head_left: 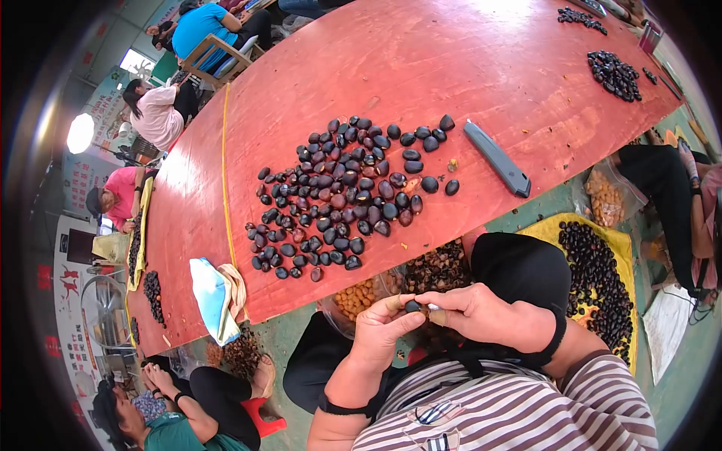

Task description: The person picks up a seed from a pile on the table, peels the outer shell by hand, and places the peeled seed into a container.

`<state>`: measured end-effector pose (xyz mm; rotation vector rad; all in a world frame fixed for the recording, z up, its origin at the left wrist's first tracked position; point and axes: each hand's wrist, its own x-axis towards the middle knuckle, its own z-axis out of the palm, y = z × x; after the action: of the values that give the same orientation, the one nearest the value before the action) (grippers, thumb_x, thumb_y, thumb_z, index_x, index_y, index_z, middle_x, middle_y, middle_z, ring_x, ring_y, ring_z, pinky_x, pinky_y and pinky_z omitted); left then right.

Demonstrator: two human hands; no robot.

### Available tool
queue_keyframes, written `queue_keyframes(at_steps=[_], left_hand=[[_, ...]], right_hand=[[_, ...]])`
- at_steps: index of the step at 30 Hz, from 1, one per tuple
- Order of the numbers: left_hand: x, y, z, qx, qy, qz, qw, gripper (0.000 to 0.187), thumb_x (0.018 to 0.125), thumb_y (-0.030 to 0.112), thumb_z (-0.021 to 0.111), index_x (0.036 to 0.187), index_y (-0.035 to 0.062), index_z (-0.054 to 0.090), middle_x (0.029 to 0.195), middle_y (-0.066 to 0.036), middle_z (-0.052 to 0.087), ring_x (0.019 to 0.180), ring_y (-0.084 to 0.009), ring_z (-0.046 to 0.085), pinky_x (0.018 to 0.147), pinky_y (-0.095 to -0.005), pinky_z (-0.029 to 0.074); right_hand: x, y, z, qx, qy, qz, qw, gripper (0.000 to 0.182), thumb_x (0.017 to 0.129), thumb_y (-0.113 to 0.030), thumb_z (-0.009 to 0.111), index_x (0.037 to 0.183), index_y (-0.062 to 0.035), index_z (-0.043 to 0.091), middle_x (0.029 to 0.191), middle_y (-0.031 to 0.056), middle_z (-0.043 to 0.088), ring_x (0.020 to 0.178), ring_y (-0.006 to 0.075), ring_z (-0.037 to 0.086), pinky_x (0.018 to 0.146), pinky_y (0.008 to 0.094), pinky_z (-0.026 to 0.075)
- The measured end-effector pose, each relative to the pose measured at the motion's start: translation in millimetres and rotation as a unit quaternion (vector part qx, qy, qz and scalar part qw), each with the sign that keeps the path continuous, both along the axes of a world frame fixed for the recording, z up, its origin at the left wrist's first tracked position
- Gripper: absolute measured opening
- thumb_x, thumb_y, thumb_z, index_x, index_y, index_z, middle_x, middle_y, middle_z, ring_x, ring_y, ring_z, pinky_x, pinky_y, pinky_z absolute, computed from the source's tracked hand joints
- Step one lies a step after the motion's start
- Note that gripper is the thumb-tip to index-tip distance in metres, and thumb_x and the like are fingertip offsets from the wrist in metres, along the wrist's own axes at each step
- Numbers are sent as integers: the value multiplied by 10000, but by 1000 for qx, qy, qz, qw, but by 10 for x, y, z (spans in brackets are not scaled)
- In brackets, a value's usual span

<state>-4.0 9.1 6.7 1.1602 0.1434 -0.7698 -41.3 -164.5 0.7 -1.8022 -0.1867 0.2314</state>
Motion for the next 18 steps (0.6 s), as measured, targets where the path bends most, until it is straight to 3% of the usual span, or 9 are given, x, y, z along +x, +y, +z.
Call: queue_keyframes(at_steps=[4, 7, 10, 16, 18], left_hand=[[-14, 1, -54, 3, 0, 17, 1000, 275, 685, -56, 592, 948, 12, 550, 856, -33, 571, 758, -92, 538, 705, -205, 441], [-15, 16, -131, 13, -5, 12, 1000, 278, 686, -57, 587, 944, 41, 558, 896, -55, 574, 776, -111, 548, 710, -220, 445], [6, -6, -146, 3, -27, 20, 999, 280, 688, -57, 586, 947, 44, 557, 892, -54, 574, 777, -110, 547, 711, -223, 444], [36, -26, -164, 16, -58, 5, 998, 278, 701, -39, 583, 968, 29, 546, 879, -46, 571, 782, -108, 543, 713, -220, 438], [24, -32, -188, 27, -60, 3, 998, 278, 705, -33, 581, 973, 27, 543, 877, -44, 568, 781, -108, 542, 714, -220, 436]], right_hand=[[18, 17, 22, -23, 28, -8, 999, 239, 771, -146, 533, 1005, -99, 525, 746, 149, 575, 673, 221, 589, 588, 285, 447], [39, 37, -66, 27, 46, -12, 998, 231, 775, -138, 529, 1003, -102, 521, 749, 150, 570, 667, 215, 580, 597, 280, 442], [74, 57, -56, 43, 64, -20, 997, 223, 786, -140, 519, 1004, -97, 522, 710, 96, 570, 610, 156, 547, 571, 251, 432], [139, 39, -19, 179, 300, -36, 936, 211, 802, -132, 496, 1004, -80, 528, 650, -21, 497, 571, 40, 440, 512, 193, 385], [142, 47, -58, 168, 276, -34, 946, 213, 802, -125, 493, 1008, -86, 530, 649, -22, 502, 573, 40, 433, 514, 192, 379]])
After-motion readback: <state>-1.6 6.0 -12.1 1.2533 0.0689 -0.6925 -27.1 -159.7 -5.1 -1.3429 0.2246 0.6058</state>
